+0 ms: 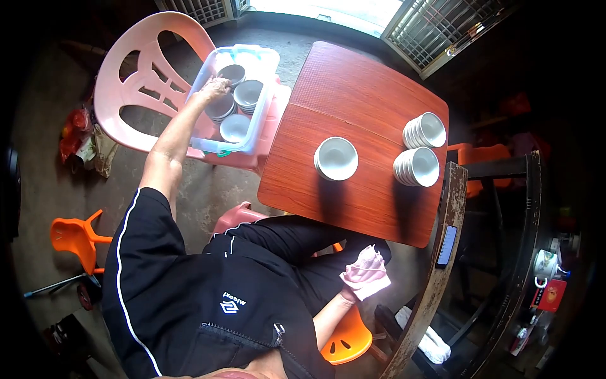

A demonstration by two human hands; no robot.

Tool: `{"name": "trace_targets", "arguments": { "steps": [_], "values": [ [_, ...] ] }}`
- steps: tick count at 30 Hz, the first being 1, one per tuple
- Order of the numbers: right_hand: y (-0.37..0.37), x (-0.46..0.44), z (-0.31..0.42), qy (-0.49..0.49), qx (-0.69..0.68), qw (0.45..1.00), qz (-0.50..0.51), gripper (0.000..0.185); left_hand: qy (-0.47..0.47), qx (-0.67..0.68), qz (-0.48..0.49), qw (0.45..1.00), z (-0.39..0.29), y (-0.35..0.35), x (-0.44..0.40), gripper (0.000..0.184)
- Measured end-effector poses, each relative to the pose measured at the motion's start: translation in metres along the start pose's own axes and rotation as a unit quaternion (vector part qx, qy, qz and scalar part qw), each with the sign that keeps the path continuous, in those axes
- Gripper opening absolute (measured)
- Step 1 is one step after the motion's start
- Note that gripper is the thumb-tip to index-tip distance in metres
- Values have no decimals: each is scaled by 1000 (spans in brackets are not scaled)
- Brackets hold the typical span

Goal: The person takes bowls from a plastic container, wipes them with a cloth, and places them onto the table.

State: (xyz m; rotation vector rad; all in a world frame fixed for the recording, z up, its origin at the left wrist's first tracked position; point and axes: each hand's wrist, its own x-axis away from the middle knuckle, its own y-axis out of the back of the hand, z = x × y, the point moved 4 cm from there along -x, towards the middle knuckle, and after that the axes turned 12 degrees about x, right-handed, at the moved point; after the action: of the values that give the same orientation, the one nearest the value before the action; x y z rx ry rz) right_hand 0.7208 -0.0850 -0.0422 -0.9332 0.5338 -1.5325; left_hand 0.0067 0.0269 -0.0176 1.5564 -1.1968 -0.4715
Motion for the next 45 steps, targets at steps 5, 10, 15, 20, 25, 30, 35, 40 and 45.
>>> {"name": "trace_targets", "arguments": {
  "steps": [5,10,15,20,25,30,35,40,45],
  "values": [
    [-20,5,0,-51,-112,983,139,52,7,-27,1,1000,2,-1,0,33],
    [14,0,3,-41,-121,971,203,53,8,-56,-14,998,3,-6,-6,31],
    [17,-1,3,-74,-177,964,185,52,12,-53,-12,998,3,-7,-5,30],
    [6,0,4,-71,-168,965,188,52,5,-41,-36,999,4,-10,-5,31],
    [-12,1,2,-78,-161,961,211,51,-36,-54,-140,988,-7,4,11,36],
    [17,-1,1,-45,-181,963,196,55,-45,-124,-174,976,-35,14,56,34],
    [2,2,1,-47,-155,955,249,55,22,-12,73,997,-21,-9,73,27],
    [9,0,0,-46,-144,975,164,54,-8,-39,13,999,-16,-17,83,25],
    [6,-4,-1,2,-25,1000,9,57,-48,-62,-20,997,-18,-15,89,25]
  ]
}}
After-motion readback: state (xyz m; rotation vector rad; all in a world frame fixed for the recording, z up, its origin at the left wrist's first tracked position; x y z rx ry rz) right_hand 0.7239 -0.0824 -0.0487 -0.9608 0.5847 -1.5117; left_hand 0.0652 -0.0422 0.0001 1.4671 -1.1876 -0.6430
